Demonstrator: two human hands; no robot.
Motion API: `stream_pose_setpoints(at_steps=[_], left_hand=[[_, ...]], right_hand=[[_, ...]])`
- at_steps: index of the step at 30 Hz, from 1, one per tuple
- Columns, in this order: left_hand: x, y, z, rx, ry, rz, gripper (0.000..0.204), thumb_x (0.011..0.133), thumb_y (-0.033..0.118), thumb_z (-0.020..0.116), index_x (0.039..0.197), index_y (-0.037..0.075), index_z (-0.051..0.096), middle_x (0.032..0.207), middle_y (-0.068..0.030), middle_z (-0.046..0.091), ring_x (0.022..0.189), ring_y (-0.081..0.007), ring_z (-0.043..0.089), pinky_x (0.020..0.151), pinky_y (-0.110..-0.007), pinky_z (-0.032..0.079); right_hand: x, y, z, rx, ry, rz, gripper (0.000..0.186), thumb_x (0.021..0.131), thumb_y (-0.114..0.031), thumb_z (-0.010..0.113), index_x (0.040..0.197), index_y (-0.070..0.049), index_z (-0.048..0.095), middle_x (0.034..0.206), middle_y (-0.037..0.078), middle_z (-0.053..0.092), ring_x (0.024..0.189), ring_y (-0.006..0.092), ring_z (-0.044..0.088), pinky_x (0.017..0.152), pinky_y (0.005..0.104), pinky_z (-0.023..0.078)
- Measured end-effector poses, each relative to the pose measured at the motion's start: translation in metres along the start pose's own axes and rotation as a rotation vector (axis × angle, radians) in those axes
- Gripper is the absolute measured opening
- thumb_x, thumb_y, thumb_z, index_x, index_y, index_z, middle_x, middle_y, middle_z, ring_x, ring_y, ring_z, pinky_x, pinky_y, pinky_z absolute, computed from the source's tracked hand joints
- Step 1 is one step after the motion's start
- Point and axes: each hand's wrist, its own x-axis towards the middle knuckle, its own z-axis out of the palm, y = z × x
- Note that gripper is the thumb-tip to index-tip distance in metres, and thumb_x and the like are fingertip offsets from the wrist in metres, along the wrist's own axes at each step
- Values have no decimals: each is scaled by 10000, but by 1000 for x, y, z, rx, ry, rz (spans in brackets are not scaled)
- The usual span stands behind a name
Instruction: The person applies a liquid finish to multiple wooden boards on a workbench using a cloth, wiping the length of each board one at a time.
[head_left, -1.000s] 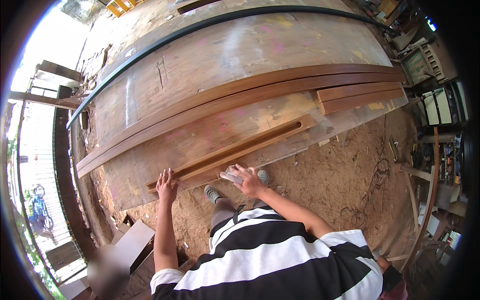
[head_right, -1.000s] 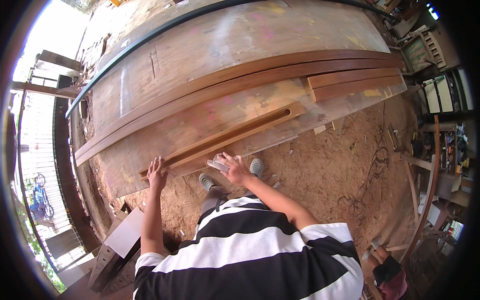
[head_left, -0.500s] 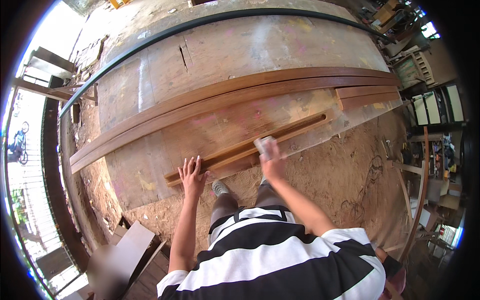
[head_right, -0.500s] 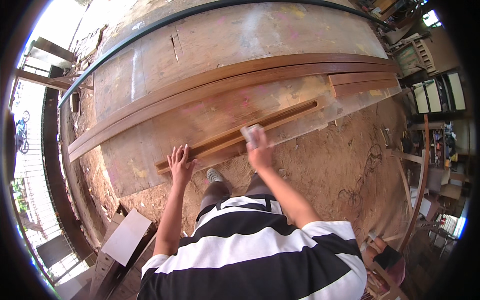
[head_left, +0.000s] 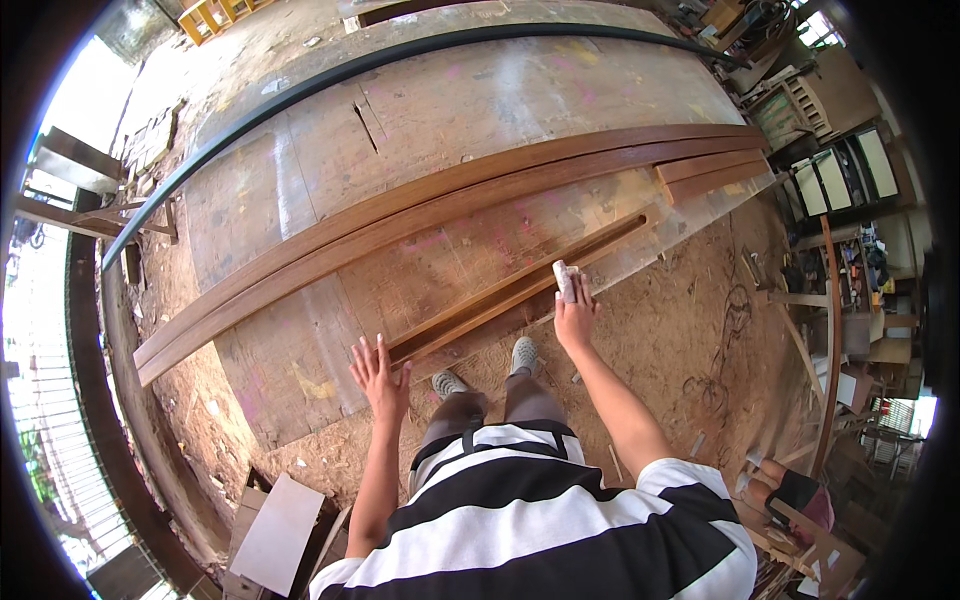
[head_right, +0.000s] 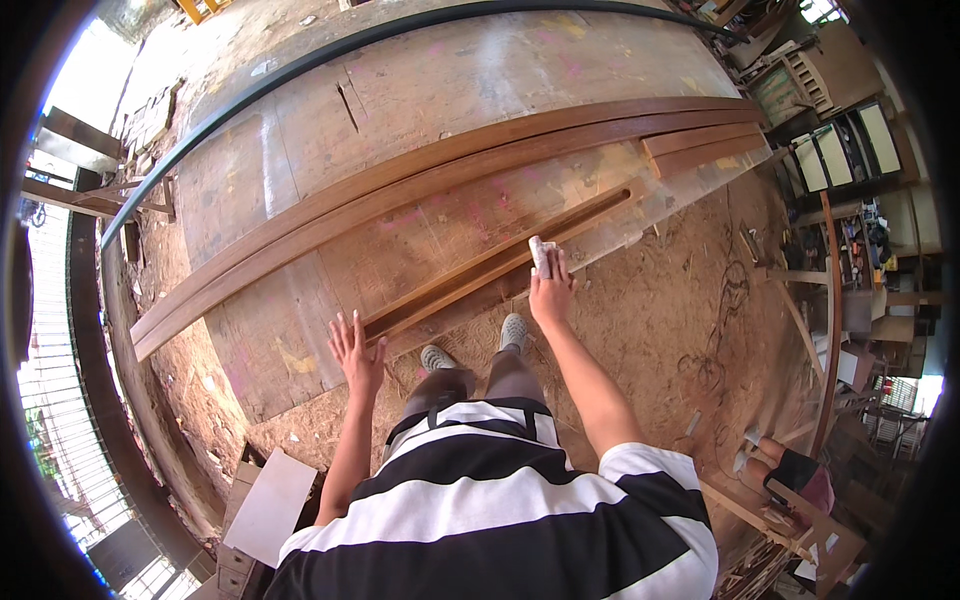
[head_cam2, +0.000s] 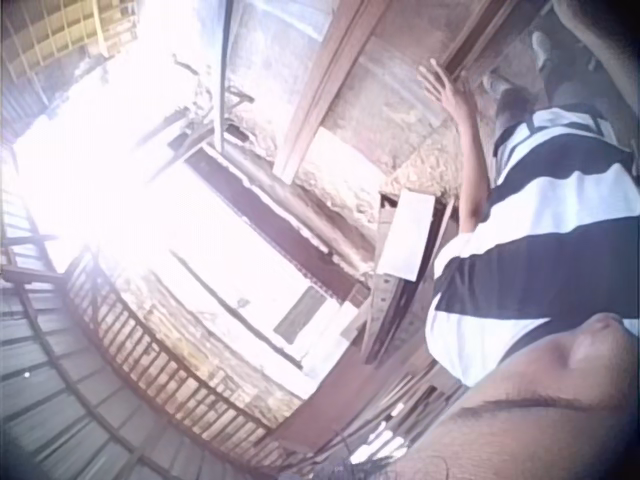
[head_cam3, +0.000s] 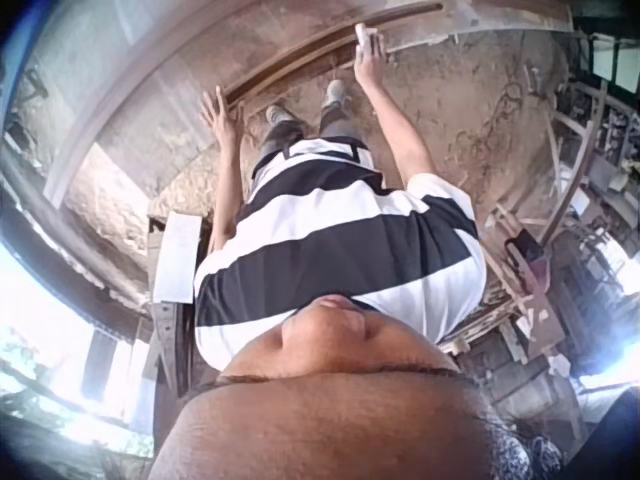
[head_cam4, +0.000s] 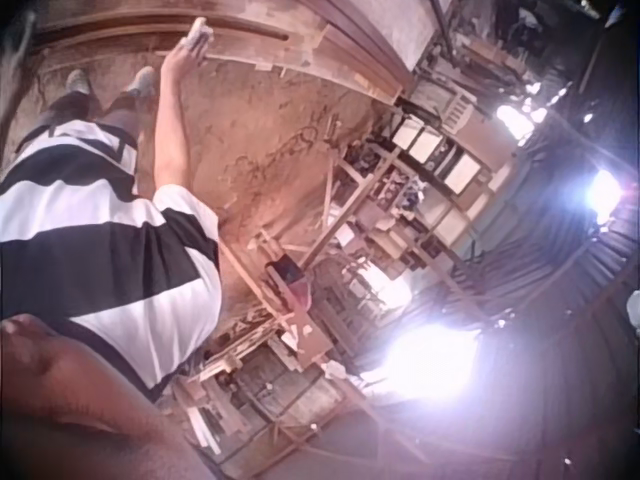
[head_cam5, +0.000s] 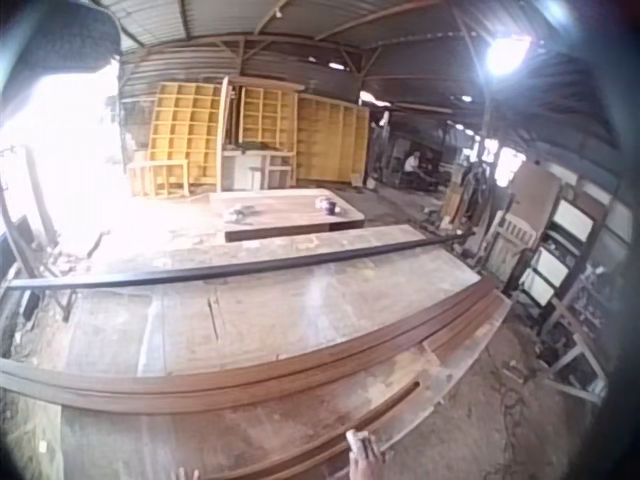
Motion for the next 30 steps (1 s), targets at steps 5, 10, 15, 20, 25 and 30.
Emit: stream_pose_setpoints(at_steps=[5, 10, 15, 20, 25, 30], left_hand=[[-5, -23, -7, 66, -70, 5, 683, 993, 340, 620, 1595, 164, 350, 1682, -160, 226, 1569, -387, 113, 1232, -595, 102], [-6, -33, -4, 66, -74, 5, 690, 1007, 317, 602, 1612, 165, 307, 1696, -150, 184, 1571, -392, 86, 1233, -597, 87], [-8, -26, -2, 43, -103, 31, 708, 1020, 368, 567, 1617, 124, 278, 1702, -180, 124, 1571, -411, 45, 1235, -592, 63], [-6, -26, 1, 42, -93, 27, 727, 1009, 341, 583, 1625, 135, 258, 1707, -167, 114, 1577, -393, 29, 1233, -600, 56], [-4, -29, 4, 55, -93, 54, 737, 1008, 347, 582, 1628, 133, 245, 1710, -168, 95, 1577, -393, 14, 1232, -603, 61], [-7, -40, 0, 59, -91, 6, 726, 1014, 382, 574, 1621, 128, 266, 1703, -181, 119, 1574, -405, 29, 1227, -609, 76]], right_hand=[[-70, -108, 38, 373, 33, -274, 626, 924, -178, 631, 1521, -107, 456, 1529, 146, 464, 1422, 293, 427, 1078, 530, 302], [-88, -170, 17, 456, -292, -664, 515, 957, -174, 600, 1467, -183, 529, 1528, 57, 486, 1450, 223, 403, 1091, 566, 296], [-17, -38, 6, 308, 29, -36, 557, 962, -241, 610, 1497, -153, 484, 1482, 85, 525, 1416, 311, 439, 962, 664, 393], [-28, -39, 24, -41, 100, -214, 624, 944, -251, 619, 1526, -130, 430, 1511, 131, 491, 1413, 303, 454, 930, 590, 408], [-103, -166, 33, 466, -178, -598, 577, 925, -196, 653, 1482, -165, 509, 1528, 57, 495, 1475, 217, 369, 1082, 528, 314], [-50, -154, -11, 651, 96, -533, 513, 852, -163, 636, 1362, -211, 617, 1224, 30, 640, 1143, 241, 630, 840, 477, 493]])
